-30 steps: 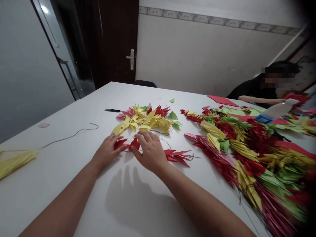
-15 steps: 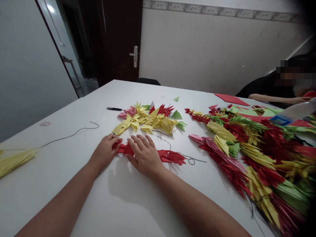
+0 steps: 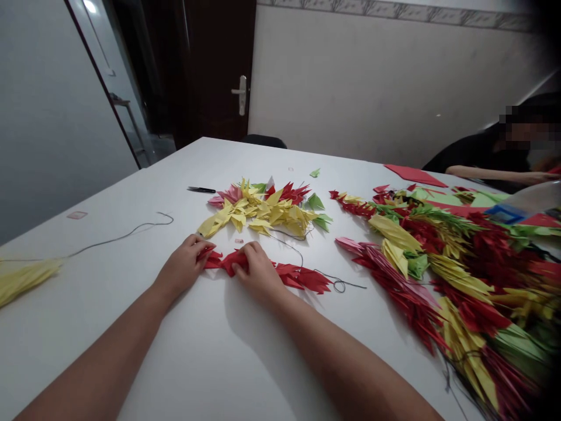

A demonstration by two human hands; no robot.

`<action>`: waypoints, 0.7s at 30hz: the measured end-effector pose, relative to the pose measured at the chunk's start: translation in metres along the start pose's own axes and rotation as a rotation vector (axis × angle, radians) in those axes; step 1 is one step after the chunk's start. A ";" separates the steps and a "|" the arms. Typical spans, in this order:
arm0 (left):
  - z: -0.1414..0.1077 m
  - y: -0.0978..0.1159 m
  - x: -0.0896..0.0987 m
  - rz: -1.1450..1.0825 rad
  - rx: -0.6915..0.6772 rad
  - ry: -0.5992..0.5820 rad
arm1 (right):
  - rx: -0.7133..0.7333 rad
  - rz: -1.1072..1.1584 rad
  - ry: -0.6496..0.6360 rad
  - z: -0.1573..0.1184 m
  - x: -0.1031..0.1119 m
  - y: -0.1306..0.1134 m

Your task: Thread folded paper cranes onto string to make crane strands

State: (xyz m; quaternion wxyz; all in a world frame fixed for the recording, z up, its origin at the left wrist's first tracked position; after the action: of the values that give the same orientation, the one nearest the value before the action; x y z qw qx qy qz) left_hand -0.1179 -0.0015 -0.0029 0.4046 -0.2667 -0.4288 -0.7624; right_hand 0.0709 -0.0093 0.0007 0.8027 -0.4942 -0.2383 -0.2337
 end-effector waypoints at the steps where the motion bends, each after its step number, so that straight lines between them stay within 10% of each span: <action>1: 0.000 0.000 0.000 -0.001 -0.013 0.003 | -0.020 0.046 0.001 0.001 0.000 0.001; 9: 0.003 0.001 0.000 0.008 -0.079 -0.094 | -0.080 0.416 -0.063 0.006 -0.001 0.011; 21: -0.004 0.017 0.002 0.120 -0.078 -0.206 | -0.108 0.352 -0.077 0.009 -0.002 0.008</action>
State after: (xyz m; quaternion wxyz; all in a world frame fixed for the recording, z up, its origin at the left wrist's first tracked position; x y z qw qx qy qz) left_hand -0.1051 -0.0112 0.0040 0.3928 -0.3843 -0.4212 -0.7215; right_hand 0.0735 0.0021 -0.0024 0.7940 -0.5791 -0.1656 -0.0830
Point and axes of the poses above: each hand's wrist, its own z-axis towards the middle knuckle, its own x-axis out of the back of the hand, y = z × x, the point moved 1 cm from there along z, towards the middle knuckle, and after that the axes turned 14 degrees about y, right-handed, at the moved point
